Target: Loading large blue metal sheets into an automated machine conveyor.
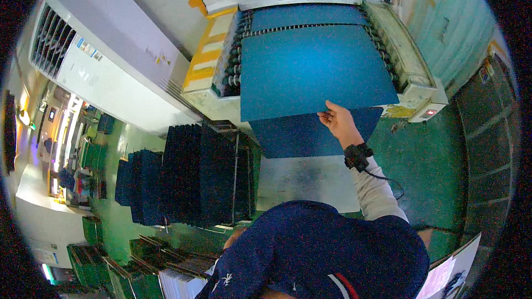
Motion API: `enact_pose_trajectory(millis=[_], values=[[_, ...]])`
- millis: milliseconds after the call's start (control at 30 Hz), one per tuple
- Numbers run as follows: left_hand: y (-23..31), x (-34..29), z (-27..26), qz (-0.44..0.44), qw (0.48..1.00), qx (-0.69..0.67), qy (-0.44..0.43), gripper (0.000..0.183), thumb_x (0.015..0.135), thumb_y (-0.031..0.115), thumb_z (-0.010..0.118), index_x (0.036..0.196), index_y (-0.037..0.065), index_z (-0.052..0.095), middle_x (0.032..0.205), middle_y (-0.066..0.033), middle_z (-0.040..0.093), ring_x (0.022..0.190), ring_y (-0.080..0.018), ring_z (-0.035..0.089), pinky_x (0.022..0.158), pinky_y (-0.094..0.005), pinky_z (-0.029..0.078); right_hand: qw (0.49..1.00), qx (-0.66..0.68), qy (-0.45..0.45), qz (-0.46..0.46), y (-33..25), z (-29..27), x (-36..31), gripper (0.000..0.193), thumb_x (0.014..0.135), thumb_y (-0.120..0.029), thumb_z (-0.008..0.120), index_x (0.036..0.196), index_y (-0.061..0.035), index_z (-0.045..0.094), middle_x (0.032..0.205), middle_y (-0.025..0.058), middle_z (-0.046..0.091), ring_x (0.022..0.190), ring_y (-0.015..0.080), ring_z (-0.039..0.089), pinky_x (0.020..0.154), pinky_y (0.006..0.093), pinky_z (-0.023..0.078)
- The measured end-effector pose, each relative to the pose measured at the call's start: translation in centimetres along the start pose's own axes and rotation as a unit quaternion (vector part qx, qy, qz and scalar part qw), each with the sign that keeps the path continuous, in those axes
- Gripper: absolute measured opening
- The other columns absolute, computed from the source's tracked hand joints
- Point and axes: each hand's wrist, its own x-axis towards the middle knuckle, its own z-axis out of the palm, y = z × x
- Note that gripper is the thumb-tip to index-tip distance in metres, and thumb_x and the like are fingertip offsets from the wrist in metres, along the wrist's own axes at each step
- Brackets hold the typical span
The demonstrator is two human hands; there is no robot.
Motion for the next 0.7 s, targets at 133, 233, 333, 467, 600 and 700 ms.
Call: enact_pose_trajectory(millis=[133, 233, 333, 467, 600, 700], values=[[0.3, 0.0, 0.3, -0.015, 0.999, 0.039, -0.009, 0.046, 0.084, 0.041, 0.063, 0.119, 0.011, 0.059, 0.097, -0.0122, 0.068, 0.082, -0.0187, 0.061, 0.073, -0.0388, 0.046, 1.000, 0.003, -0.005, -0.005, -0.5, 1.0, -0.7, 0.023, 0.086, -0.023, 0.070, 0.095, -0.0079, 0.057, 0.094, 0.0116, 0.061, 0.088, 0.0251, 0.060, 0.078, 0.0365, 0.049], [0.6, 0.1, 0.6, -0.022, 0.998, 0.061, -0.014, 0.044, 0.085, 0.041, 0.061, 0.116, 0.010, 0.060, 0.095, -0.0118, 0.068, 0.080, -0.0193, 0.060, 0.070, -0.0387, 0.046, 1.000, 0.003, -0.006, -0.003, -0.8, 0.7, -0.3, 0.022, 0.086, -0.024, 0.070, 0.094, -0.0075, 0.057, 0.095, 0.0116, 0.061, 0.088, 0.0251, 0.061, 0.078, 0.0367, 0.049], [1.0, 0.0, 0.8, -0.025, 0.996, 0.079, -0.017, 0.042, 0.085, 0.041, 0.059, 0.112, 0.009, 0.061, 0.093, -0.0114, 0.067, 0.078, -0.0200, 0.060, 0.067, -0.0386, 0.045, 1.000, 0.002, -0.007, 0.001, -0.8, 0.9, -0.3, 0.022, 0.087, -0.023, 0.069, 0.095, -0.0065, 0.057, 0.094, 0.0113, 0.061, 0.089, 0.0250, 0.061, 0.079, 0.0367, 0.050], [1.7, -0.3, 1.0, -0.026, 0.994, 0.100, -0.019, 0.040, 0.086, 0.041, 0.056, 0.107, 0.008, 0.063, 0.090, -0.0109, 0.067, 0.075, -0.0208, 0.060, 0.064, -0.0385, 0.044, 0.999, 0.019, -0.033, -0.011, -0.3, 0.7, 0.2, 0.023, 0.088, -0.023, 0.067, 0.098, -0.0044, 0.058, 0.094, 0.0117, 0.062, 0.088, 0.0248, 0.061, 0.081, 0.0370, 0.050], [3.0, -0.8, 1.2, -0.019, 0.991, 0.134, -0.019, 0.039, 0.087, 0.041, 0.054, 0.102, 0.006, 0.064, 0.087, -0.0104, 0.067, 0.073, -0.0217, 0.059, 0.060, -0.0384, 0.043, 0.998, 0.046, -0.033, -0.009, -0.1, 0.6, 1.2, 0.023, 0.089, -0.022, 0.066, 0.099, -0.0031, 0.058, 0.096, 0.0137, 0.063, 0.089, 0.0257, 0.061, 0.083, 0.0382, 0.051], [4.1, -1.7, 1.6, -0.007, 0.984, 0.179, -0.008, 0.040, 0.088, 0.042, 0.052, 0.098, 0.005, 0.065, 0.085, -0.0100, 0.067, 0.071, -0.0223, 0.059, 0.057, -0.0383, 0.042, 0.998, 0.054, -0.032, -0.016, -0.1, 1.4, 1.0, 0.022, 0.089, -0.021, 0.066, 0.099, -0.0029, 0.058, 0.096, 0.0142, 0.062, 0.089, 0.0262, 0.061, 0.084, 0.0382, 0.051]])
